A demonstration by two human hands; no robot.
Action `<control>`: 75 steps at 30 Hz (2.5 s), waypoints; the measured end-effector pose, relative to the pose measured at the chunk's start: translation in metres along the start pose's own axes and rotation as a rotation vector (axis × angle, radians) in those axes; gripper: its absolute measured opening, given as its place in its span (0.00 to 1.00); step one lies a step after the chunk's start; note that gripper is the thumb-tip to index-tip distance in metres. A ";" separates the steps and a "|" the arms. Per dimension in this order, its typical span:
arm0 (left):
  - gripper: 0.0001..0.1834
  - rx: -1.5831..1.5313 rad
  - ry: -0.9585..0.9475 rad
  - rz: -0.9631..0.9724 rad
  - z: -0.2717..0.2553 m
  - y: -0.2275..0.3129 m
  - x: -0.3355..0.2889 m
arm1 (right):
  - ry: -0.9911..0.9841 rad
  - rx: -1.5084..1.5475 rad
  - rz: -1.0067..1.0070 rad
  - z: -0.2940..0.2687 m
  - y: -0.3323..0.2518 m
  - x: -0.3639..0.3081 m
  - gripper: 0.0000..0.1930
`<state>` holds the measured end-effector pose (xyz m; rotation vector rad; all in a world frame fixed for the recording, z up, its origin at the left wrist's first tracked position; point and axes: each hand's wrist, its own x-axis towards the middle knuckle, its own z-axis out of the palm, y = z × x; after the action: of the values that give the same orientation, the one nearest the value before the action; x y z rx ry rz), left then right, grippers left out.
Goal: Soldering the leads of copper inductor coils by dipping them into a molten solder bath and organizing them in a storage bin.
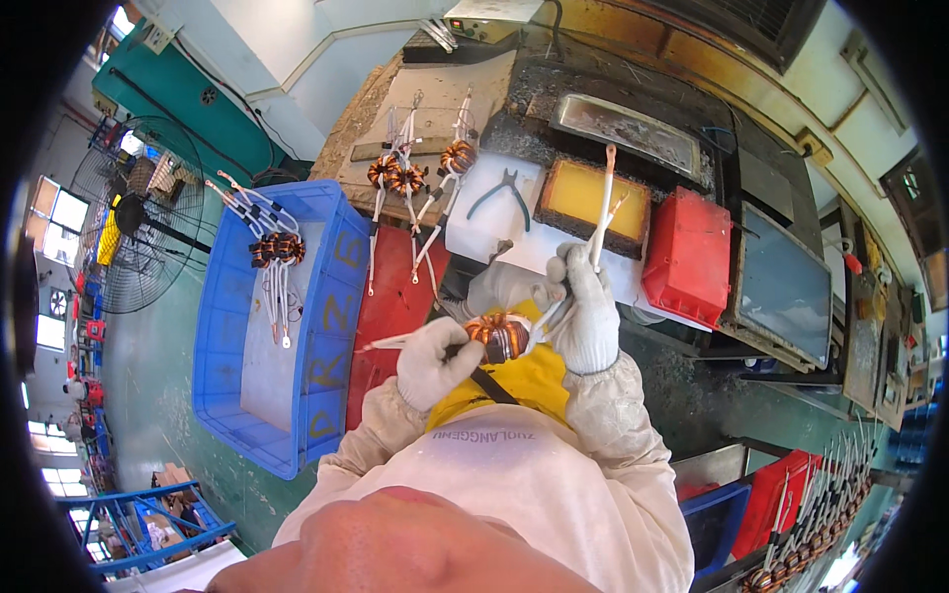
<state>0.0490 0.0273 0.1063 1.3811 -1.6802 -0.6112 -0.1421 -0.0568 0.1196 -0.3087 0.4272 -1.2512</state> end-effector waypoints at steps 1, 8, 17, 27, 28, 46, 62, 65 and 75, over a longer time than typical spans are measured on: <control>0.12 -0.030 -0.065 -0.038 0.005 0.001 -0.006 | 0.030 -0.163 -0.108 0.006 -0.002 -0.007 0.12; 0.07 -0.967 -0.275 -0.739 0.022 -0.009 -0.030 | -0.094 -0.089 -0.311 0.038 0.000 -0.010 0.15; 0.20 -0.532 -0.110 -0.132 0.025 -0.027 -0.011 | -0.298 0.187 -0.248 0.037 -0.006 -0.014 0.17; 0.32 -0.984 -0.134 -0.333 0.041 -0.046 -0.008 | -0.436 0.175 -0.126 0.017 -0.016 -0.003 0.22; 0.31 -0.992 -0.098 -0.354 0.036 -0.037 -0.004 | -0.423 0.174 -0.119 0.012 -0.024 -0.003 0.22; 0.28 0.066 0.225 -0.182 0.014 -0.053 -0.002 | -0.019 -0.879 -0.138 -0.033 -0.037 -0.021 0.17; 0.29 0.011 0.281 -0.148 0.015 -0.042 0.000 | -0.113 -0.839 -0.162 -0.054 -0.032 -0.022 0.24; 0.27 -0.222 0.204 -0.201 0.011 -0.030 0.008 | -0.252 -1.047 -0.005 -0.064 -0.025 -0.030 0.34; 0.32 0.217 -0.009 0.609 0.017 0.040 0.057 | -0.304 -0.227 -0.177 -0.116 0.044 -0.031 0.21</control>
<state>0.0119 -0.0184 0.1474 0.9224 -2.0866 -0.0879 -0.1674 -0.0137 0.0019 -0.7325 0.2830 -1.3031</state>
